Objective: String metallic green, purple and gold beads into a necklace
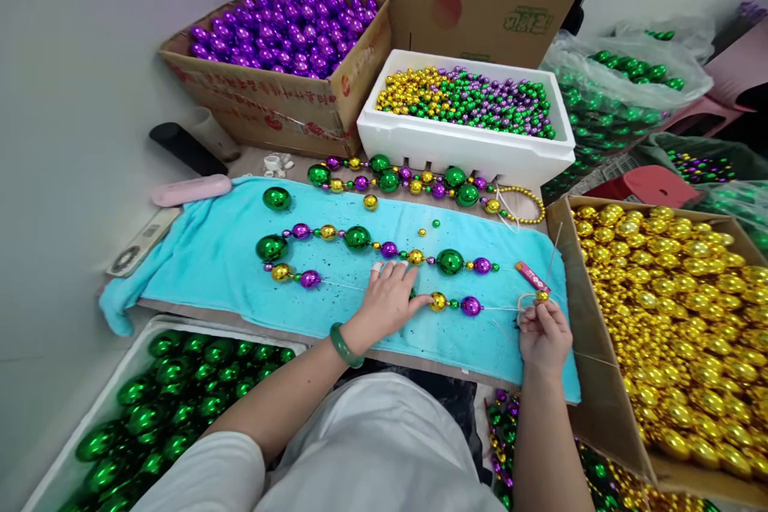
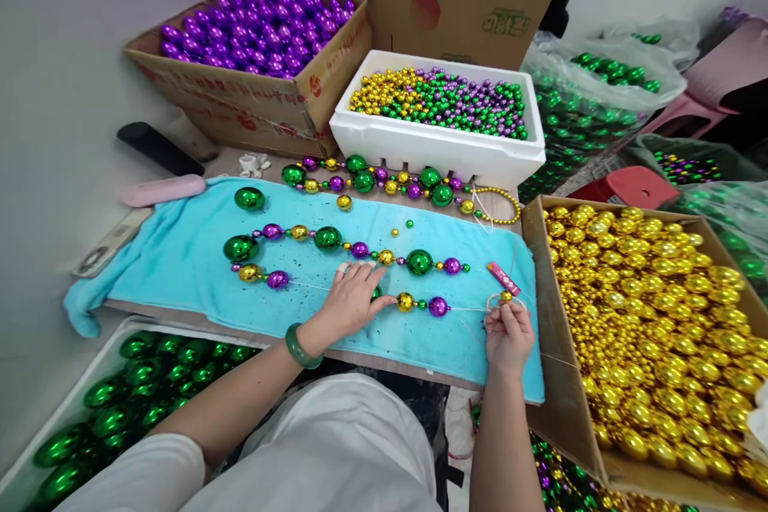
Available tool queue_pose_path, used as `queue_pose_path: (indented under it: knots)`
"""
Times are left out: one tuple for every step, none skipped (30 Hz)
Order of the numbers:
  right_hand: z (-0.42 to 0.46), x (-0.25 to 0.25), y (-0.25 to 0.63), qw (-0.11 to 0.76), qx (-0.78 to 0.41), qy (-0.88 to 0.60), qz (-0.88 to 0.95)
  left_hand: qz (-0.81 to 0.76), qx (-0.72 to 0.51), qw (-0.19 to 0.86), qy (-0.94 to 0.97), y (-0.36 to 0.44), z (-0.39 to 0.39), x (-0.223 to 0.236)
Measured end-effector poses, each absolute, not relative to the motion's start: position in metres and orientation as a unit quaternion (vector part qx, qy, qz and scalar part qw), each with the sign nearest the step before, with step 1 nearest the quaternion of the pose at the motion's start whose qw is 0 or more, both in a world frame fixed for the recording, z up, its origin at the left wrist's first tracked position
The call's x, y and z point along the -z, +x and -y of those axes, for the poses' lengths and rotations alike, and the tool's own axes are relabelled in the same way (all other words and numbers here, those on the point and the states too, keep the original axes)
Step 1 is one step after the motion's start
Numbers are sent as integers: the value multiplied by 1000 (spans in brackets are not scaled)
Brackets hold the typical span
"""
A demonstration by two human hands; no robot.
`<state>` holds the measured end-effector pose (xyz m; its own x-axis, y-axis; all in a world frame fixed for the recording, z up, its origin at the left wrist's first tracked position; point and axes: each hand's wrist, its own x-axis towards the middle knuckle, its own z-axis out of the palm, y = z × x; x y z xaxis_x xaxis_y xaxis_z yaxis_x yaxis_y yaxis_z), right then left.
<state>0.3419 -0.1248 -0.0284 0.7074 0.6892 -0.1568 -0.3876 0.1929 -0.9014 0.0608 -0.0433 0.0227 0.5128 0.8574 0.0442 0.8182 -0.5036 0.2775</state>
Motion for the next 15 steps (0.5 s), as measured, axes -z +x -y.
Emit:
queue_pose_path:
  knots:
    - [125,29,342,762,-353,-525,142,-489,-89,110,861,59,43,-22]
    - [124,29,343,764,-352,-522,140,-493,-90,110,859,58,42,-21]
    - [124,29,343,767,-350,-520,139,-496,-91,110,857,56,41,-20]
    - [124,29,343,767,-350,-519,139,-498,-91,111,855,55,41,-20]
    - [124,29,343,767,-349,-520,140,-501,-91,113,854,53,41,-20]
    - [124,29,343,765,-348,-523,141,-503,-89,116,852,52,41,-21]
    - [124,29,343,764,-345,-526,142,-504,-86,120,851,52,41,-22]
    - [123,29,343,763,-343,-529,143,-506,-82,126,850,51,41,-23]
    - [123,29,344,763,-339,-531,143,-508,-77,132,848,50,41,-24]
    - [123,29,344,763,-336,-534,144,-511,-72,138,846,49,41,-26]
    - [123,30,344,762,-333,-536,146,-513,-69,143,843,49,41,-26]
    - [123,30,345,761,-331,-537,147,-515,-68,146,842,48,40,-27]
    - [123,30,345,760,-330,-539,150,-517,-69,147,840,47,40,-27]
    - [123,31,346,758,-330,-541,154,-518,-72,147,840,45,40,-27]
    - [123,31,346,757,-330,-541,157,-518,-76,145,839,44,39,-26]
